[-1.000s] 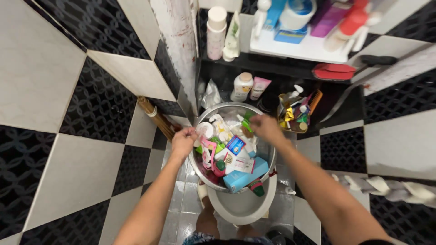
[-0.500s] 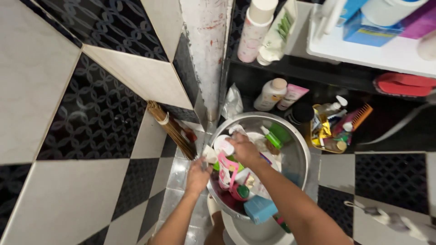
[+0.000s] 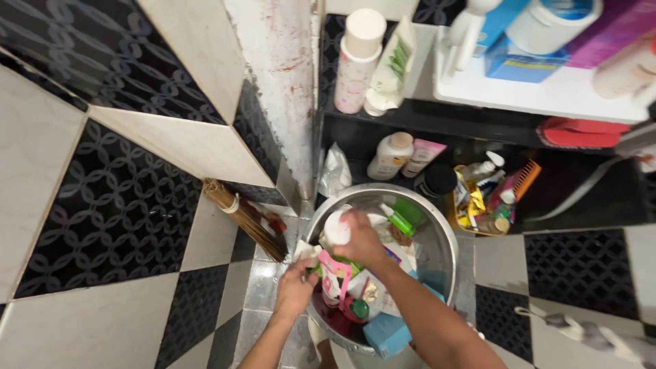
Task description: Organize bathroom toiletries and hygiene products from a basin onto a wall-mounted shelf.
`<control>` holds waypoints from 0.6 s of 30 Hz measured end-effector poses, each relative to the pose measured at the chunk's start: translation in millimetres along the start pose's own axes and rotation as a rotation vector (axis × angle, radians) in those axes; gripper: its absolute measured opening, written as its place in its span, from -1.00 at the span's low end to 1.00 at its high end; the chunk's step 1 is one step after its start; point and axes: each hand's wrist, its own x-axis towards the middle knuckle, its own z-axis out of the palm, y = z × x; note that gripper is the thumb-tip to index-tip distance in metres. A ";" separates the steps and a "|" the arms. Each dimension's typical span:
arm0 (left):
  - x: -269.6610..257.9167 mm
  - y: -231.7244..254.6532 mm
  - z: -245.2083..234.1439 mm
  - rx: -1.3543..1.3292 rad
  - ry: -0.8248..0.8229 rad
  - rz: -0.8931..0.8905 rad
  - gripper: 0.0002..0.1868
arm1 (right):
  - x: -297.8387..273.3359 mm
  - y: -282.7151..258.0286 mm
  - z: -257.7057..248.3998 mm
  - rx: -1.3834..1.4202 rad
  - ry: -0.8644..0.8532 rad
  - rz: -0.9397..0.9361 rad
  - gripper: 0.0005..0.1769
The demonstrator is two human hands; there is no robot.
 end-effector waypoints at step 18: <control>-1.7 98.1 15.4 -0.027 -0.007 0.161 -0.63 | 20.9 21.3 -298.5 -0.190 0.807 0.168 -0.16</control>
